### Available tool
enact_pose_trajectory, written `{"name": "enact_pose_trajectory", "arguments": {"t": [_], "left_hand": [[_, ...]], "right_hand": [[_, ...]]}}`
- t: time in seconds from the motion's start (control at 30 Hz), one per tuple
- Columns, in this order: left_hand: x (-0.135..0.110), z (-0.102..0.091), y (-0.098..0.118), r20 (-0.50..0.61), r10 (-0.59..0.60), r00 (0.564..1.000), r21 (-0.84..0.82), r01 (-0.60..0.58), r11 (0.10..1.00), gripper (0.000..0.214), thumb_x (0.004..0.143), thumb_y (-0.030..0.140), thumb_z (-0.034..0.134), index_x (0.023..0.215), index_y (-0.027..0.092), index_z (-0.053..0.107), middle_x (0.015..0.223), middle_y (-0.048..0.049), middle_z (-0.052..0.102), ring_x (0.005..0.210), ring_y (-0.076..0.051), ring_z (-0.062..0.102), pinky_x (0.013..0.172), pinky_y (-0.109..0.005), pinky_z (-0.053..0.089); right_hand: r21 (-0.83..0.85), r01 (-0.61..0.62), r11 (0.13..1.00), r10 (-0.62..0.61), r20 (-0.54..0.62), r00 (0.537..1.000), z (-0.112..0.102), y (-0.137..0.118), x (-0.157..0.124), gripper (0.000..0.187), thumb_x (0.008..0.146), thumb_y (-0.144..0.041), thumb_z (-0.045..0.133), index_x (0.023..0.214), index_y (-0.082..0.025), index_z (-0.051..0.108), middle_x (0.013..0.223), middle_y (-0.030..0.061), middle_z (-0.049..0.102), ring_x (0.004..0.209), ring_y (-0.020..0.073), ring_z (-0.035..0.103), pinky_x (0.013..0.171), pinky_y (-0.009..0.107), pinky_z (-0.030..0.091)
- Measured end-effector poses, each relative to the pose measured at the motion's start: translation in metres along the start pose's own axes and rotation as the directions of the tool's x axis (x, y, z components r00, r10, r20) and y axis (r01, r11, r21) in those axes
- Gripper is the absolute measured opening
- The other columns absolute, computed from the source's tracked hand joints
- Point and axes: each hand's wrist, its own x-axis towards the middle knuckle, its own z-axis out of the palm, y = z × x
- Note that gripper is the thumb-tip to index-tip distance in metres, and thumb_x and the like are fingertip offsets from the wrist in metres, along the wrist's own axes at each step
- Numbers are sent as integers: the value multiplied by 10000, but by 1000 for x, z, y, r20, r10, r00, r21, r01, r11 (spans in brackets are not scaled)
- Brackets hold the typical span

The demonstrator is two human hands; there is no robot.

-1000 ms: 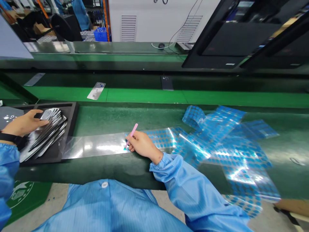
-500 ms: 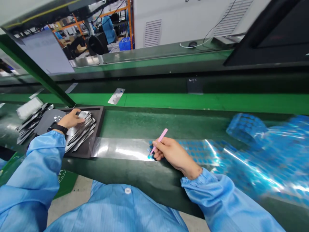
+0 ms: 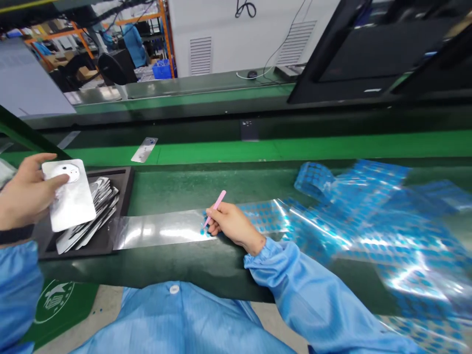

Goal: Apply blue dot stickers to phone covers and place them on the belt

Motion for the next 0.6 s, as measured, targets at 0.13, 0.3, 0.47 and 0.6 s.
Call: {"name": "enact_pose_trajectory", "arguments": {"t": [0.13, 0.3, 0.47, 0.6], "left_hand": [[-66, 43, 48, 224, 184, 957, -401, -82, 913, 445, 769, 358, 568, 1186, 284, 434, 866, 12, 597, 696, -163, 592, 585, -249, 483], [-137, 126, 82, 507, 234, 830, -329, -64, 942, 440, 797, 300, 568, 1206, 246, 414, 922, -50, 655, 806, -235, 645, 700, -341, 496], [-152, 150, 72, 458, 406, 791, -179, -365, 914, 490, 807, 371, 636, 1247, 216, 487, 1068, -136, 646, 1028, -325, 589, 861, -449, 451], [-146, 146, 64, 440, 500, 746, -156, -485, 860, 547, 694, 442, 767, 1175, 260, 580, 1187, -124, 605, 1138, -349, 489, 913, -513, 408]], "right_hand": [[43, -2, 999, 3, -22, 1000, 4, -3, 0, 286, 773, -352, 699, 605, -154, 578, 457, 4, 611, 400, 91, 576, 433, 187, 493], [60, 52, 997, -47, -82, 996, -7, -11, -6, 337, 729, -443, 720, 601, -162, 585, 466, 14, 619, 399, 99, 576, 428, 197, 494], [-53, 131, 990, -136, -93, 986, -8, -25, -12, 357, 737, -481, 711, 624, -171, 576, 483, 15, 629, 417, 112, 589, 435, 209, 502], [-154, 100, 983, -107, -40, 993, 12, -30, -3, 281, 823, -338, 664, 623, -165, 568, 480, 14, 627, 411, 107, 587, 427, 200, 501]]}}
